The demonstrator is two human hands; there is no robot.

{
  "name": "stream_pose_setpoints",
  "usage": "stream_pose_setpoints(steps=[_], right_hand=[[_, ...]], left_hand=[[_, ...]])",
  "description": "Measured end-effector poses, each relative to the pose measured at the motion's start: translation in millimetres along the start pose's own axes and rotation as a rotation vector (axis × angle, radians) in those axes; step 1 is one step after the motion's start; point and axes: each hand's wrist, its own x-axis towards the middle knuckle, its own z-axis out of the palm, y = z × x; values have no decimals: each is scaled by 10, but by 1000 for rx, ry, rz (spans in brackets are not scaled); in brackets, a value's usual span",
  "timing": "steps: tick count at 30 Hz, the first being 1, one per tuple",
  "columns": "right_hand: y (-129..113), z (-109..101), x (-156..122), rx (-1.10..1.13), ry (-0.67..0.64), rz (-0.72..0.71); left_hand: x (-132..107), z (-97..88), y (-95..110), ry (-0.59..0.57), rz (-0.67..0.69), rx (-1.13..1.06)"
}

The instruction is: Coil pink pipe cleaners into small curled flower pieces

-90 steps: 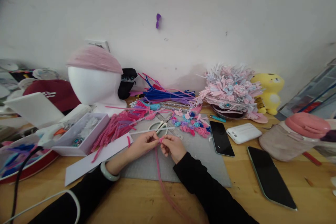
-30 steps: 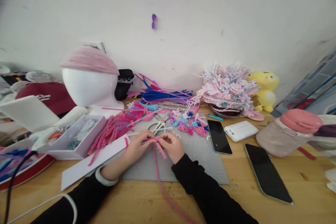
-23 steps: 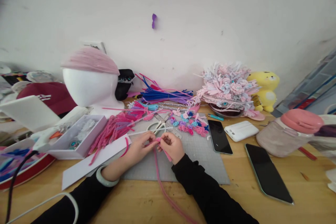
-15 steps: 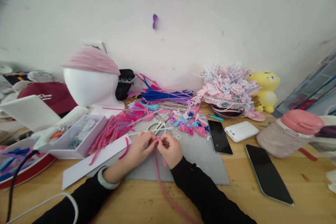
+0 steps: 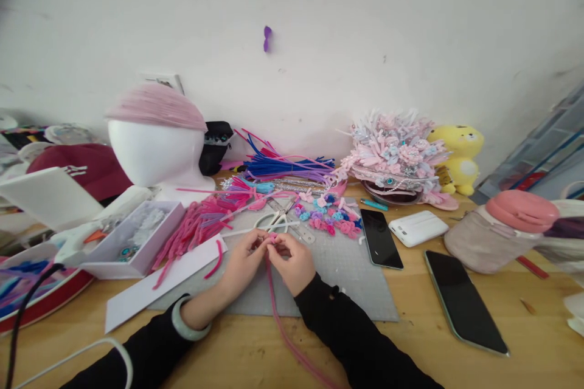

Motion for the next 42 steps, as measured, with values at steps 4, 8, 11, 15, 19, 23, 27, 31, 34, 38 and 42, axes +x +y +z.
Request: stream_pose_setpoints(steps=[4,8,11,15,19,23,27,31,34,38,42], right_hand=[[-51,-44,19,-79,-13,-23],[-50,-67,22,-101,46,1],[-18,-66,25,-40,64,51],[-15,-59,33,-9,74,93],[-52,-52,40,-11,81,130],[-53,-51,29,-62,68,104],[-21,-47,6,-161,73,-16],[-15,-26,-9,-232,72,-165],[-11,-13,-8,-261,59,-218],[27,-23,4,-300,31,-256],[46,-41,16,-324,32,-311]], left_hand=[[13,-38,23,-24,-14,-73],[20,-75,60,-67,-7,-102],[23,-86,73,-103,-22,-108],[24,-76,70,-105,-36,-96],[23,-55,52,-82,-56,-90],[26,-27,19,-68,-106,-156],[29,-8,-17,-78,-158,-236],[29,-23,-22,-52,-100,-173],[28,-46,1,-26,-16,-34],[26,-62,29,-48,36,71],[29,-67,32,-69,36,57]])
